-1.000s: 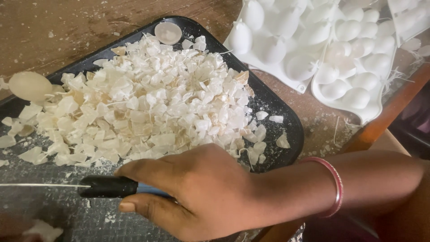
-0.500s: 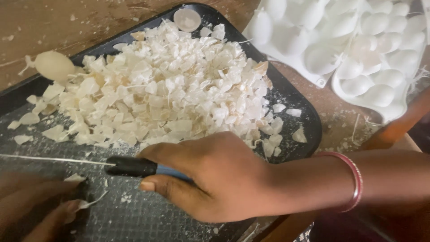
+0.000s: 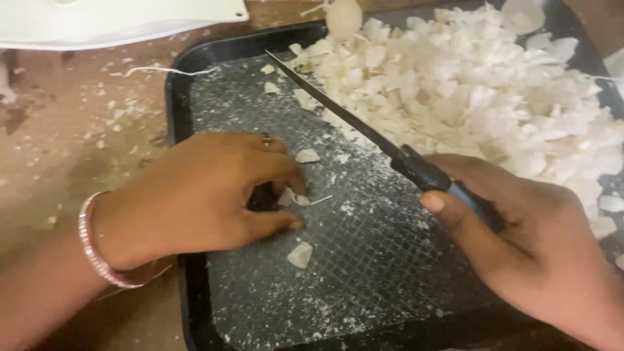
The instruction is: Using a knife to break eggshells into smaller pieces on a tray.
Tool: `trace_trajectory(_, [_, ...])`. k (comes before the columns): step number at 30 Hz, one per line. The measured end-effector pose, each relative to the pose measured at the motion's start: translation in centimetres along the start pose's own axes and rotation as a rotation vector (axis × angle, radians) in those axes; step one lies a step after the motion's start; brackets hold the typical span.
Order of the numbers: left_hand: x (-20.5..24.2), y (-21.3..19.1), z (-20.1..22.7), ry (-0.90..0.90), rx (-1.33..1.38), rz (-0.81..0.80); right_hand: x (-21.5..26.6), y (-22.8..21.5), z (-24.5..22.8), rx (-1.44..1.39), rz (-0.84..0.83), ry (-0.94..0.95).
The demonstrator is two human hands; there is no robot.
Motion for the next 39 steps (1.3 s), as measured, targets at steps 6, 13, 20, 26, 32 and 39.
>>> trace_trajectory(6, [0.3, -1.7, 0.1, 0.119, -0.05, 0.319, 0.1, 0.7, 2.0, 0.12, -0.008, 0.267])
trace_trajectory(13, [-0.3, -1.0, -1.1, 0.101, -0.036, 0.481, 1.1, 1.2, 4.1, -0.008, 0.019, 0.323])
trace_trajectory(20, [-0.2, -0.4, -0.4, 0.03, 0.025, 0.538, 1.2, 1.7, 2.7, 0.07, 0.047, 0.107])
trace_trajectory(26, [0.0, -0.6, -0.4, -0.073, 0.132, 0.617, 1.6, 2.5, 4.5, 0.255, -0.067, 0.107])
trace_trajectory(32, [-0.2, 0.2, -0.5, -0.063, 0.191, 0.55, 1.5, 2.4, 3.5, 0.251, -0.101, 0.005])
trace_trajectory(39, [0.3, -1.0, -0.1, -0.059, 0.139, 0.606, 1.6, 2.1, 3.7, 0.296, -0.116, 0.085])
Point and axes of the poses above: each hand's wrist, its own x-axis away from the middle knuckle, its own y-axis out of the palm, z = x × y, the point moved 7 cm from there along -x, towards the middle knuckle, and after that the axes turned 8 degrees about -x, right-handed, at the moved point
